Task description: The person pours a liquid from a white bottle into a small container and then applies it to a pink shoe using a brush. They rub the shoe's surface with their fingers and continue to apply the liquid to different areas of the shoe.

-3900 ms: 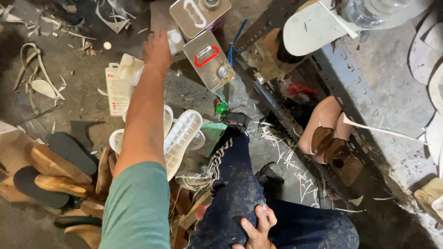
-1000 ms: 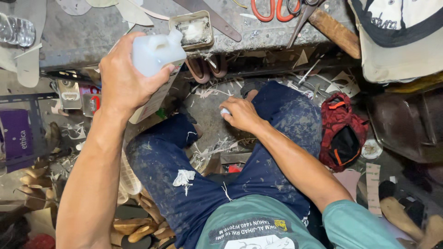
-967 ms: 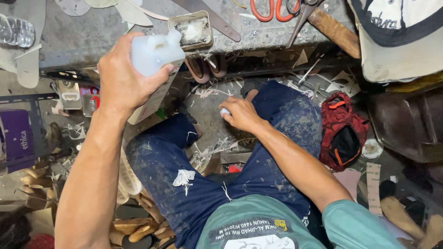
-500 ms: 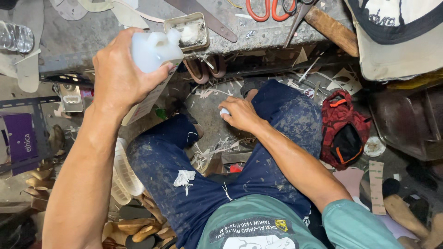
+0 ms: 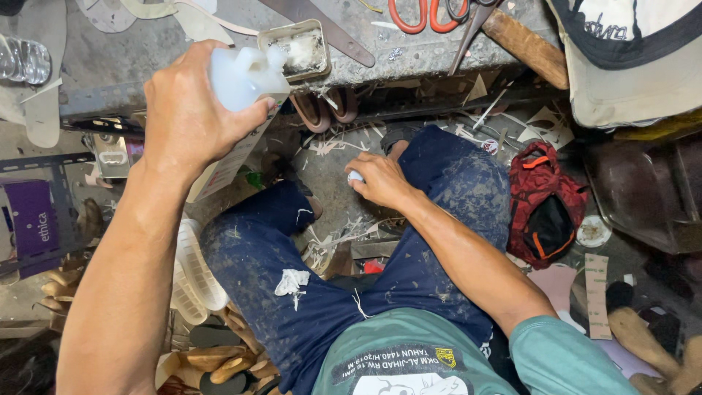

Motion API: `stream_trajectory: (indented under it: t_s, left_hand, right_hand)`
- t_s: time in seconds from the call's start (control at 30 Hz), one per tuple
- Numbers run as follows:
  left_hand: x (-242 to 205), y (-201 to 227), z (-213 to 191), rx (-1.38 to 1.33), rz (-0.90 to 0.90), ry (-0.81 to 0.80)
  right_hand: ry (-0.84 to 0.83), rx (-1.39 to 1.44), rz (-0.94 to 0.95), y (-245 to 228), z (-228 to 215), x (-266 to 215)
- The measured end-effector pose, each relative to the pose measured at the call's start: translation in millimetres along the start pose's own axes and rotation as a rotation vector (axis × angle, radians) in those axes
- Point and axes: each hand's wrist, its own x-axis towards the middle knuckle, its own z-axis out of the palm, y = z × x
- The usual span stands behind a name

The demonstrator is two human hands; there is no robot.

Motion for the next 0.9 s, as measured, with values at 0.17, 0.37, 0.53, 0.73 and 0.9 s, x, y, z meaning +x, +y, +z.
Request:
stream_trajectory:
  t_s: [0.17,0.37,0.53,0.73,0.9]
  left_hand:
    - [3.0,2.0,-2.7,0.010,0.000,-0.008]
    - [2.8,-2.3,-0.9,0.026,0.005,-0.021]
    - [3.1,-0.5,-4.2,0.038,0.000,-0.015]
    - [2.1,4.4,-10.3,-0.003,-0.011,-0.024]
    - [-2.8,1.8,-7.2,-0.123,0.054,0.129]
  right_hand:
    - [-0.002,0.022,0.002,-2.6,-2.8,-1.0]
    - [-0.005,0.030,0.015,-3.4,-2.9,-1.0]
    - [-0.017,0.036,0.018,-6.8,-6.7,-0.5]
    - [0.011,0.043,0.026,-8.4,-7.1,-2.3]
    - [0.074,0.067,-0.013,-20.2,-19.0,-9.7]
